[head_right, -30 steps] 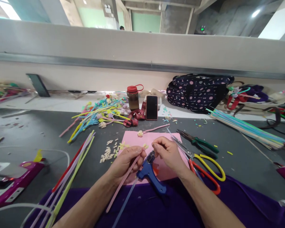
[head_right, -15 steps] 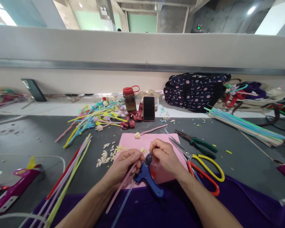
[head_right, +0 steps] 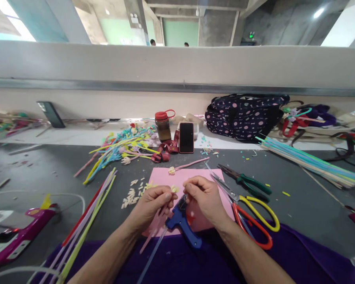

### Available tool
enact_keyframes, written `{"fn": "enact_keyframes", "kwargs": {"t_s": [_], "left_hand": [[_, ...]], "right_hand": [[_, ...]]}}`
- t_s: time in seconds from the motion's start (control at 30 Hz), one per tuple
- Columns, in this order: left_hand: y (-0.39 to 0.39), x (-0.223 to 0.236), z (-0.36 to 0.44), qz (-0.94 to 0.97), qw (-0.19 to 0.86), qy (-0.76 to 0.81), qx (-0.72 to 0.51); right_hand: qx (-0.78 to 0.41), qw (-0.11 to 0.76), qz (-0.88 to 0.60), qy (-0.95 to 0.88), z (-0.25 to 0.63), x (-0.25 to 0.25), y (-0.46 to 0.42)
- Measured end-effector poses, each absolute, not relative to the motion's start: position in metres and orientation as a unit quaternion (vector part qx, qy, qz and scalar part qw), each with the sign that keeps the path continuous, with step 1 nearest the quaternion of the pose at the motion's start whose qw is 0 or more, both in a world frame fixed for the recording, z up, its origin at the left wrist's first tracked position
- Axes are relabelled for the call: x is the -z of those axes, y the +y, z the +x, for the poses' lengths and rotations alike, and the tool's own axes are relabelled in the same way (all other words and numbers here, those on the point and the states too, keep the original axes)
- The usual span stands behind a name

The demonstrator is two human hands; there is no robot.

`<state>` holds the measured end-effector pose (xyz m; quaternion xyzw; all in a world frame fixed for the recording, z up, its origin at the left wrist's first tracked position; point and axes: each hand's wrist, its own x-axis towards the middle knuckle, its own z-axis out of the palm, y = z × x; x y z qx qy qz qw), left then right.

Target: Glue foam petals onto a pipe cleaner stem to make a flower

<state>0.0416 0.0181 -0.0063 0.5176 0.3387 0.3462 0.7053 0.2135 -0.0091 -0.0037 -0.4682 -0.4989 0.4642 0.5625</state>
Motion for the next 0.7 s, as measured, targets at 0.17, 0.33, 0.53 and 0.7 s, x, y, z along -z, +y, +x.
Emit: {"fn": "enact_keyframes", "kwargs": {"t_s": [0.17,0.33,0.53,0.7], "left_hand": [[0.018,0.004,0.041,0.519,0.695,0.343,-0.362],[0.012,0.007,0.043,0.507,0.73,0.334,-0.314],[0.01,0.009,0.043,0.49,0.768,0.291,-0.291],[0.009,0.008,0.044,0.49,0.768,0.293,-0.289]], "right_hand": [[-0.465,0.562,-0.465,-0.501,0.214,0.01,-0.01],[-0.502,0.532,-0.392,-0.558,0.221,0.011,-0.008],[-0.512,0.494,-0.321,-0.625,0.227,0.005,-0.004],[-0.544,0.485,-0.302,-0.615,0.229,0.006,-0.005]]}}
